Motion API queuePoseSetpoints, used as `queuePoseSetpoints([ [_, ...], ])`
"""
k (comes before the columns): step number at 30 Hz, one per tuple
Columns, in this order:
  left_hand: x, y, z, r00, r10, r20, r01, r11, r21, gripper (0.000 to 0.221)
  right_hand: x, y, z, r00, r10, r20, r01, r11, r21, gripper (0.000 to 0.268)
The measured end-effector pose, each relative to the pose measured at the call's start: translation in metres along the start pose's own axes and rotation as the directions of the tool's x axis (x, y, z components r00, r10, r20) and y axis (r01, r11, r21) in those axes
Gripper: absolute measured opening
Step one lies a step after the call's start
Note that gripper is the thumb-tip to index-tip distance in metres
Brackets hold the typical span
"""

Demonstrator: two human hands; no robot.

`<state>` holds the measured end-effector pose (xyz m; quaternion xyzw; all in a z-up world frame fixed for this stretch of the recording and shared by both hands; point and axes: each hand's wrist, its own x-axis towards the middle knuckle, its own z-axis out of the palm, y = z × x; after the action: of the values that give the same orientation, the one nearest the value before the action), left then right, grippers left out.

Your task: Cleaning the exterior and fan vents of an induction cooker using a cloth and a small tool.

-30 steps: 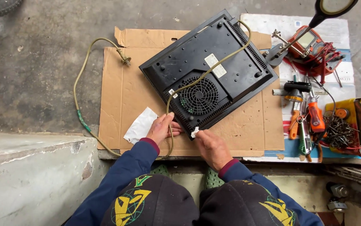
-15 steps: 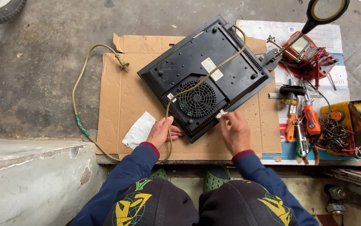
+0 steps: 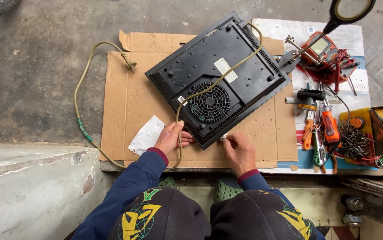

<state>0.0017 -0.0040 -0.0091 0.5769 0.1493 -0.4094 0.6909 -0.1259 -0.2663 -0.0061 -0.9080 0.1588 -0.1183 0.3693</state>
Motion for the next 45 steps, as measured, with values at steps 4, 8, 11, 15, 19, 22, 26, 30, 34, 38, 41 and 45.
queuePoseSetpoints([
  [4,-0.003,-0.004,-0.002,1.0,-0.004,0.017,0.004,1.0,-0.005,0.065,0.029,0.014,-0.042,0.993,-0.016,-0.121,0.004,0.995,-0.103,0.004],
  [8,-0.003,-0.003,0.001,1.0,0.002,0.022,-0.001,1.0,-0.016,0.068,0.088,0.024,-0.06,0.967,-0.19,-0.17,0.134,0.946,-0.296,0.006],
  [11,-0.004,0.0,-0.002,1.0,0.015,0.018,-0.014,0.999,-0.034,0.07,0.079,0.003,-0.038,0.958,-0.27,-0.094,0.225,0.915,-0.335,0.006],
  [15,-0.001,-0.005,-0.002,1.0,0.005,0.026,-0.004,0.999,-0.034,0.072,0.011,-0.02,0.01,0.896,-0.436,0.078,0.439,0.85,-0.29,0.015],
  [19,-0.005,-0.005,0.002,1.0,0.011,0.018,-0.01,0.999,-0.038,0.076,-0.004,-0.027,0.014,0.802,-0.566,0.191,0.597,0.757,-0.266,0.015],
  [22,0.0,-0.006,-0.001,1.0,0.011,0.008,-0.011,0.998,-0.062,0.079,0.005,-0.04,0.012,0.721,-0.632,0.282,0.676,0.731,-0.092,0.011],
  [26,-0.012,0.001,0.004,1.0,0.009,0.008,-0.008,0.999,-0.053,0.08,0.01,-0.052,0.008,0.766,-0.621,0.163,0.642,0.732,-0.23,0.024],
  [30,-0.002,-0.006,0.0,1.0,0.001,0.014,0.0,0.998,-0.055,0.078,0.025,-0.035,0.008,0.793,-0.605,0.072,0.607,0.774,-0.18,0.027],
  [34,0.004,-0.01,-0.003,1.0,0.003,0.02,-0.001,0.998,-0.065,0.079,0.049,-0.031,-0.013,0.837,-0.548,0.006,0.536,0.817,-0.211,0.023],
  [38,0.006,-0.013,-0.004,0.999,0.012,0.034,-0.01,0.998,-0.063,0.08,0.079,0.007,-0.036,0.887,-0.442,-0.136,0.386,0.87,-0.308,0.019],
  [41,0.012,-0.026,-0.006,0.999,0.033,0.035,-0.03,0.997,-0.072,0.081,0.085,0.049,-0.058,0.913,-0.333,-0.236,0.231,0.899,-0.372,0.01],
  [45,-0.04,0.026,0.025,0.99,-0.017,-0.142,0.012,0.999,-0.035,0.048,0.062,0.059,-0.07,0.981,-0.077,-0.18,0.018,0.951,-0.308,0.008],
])
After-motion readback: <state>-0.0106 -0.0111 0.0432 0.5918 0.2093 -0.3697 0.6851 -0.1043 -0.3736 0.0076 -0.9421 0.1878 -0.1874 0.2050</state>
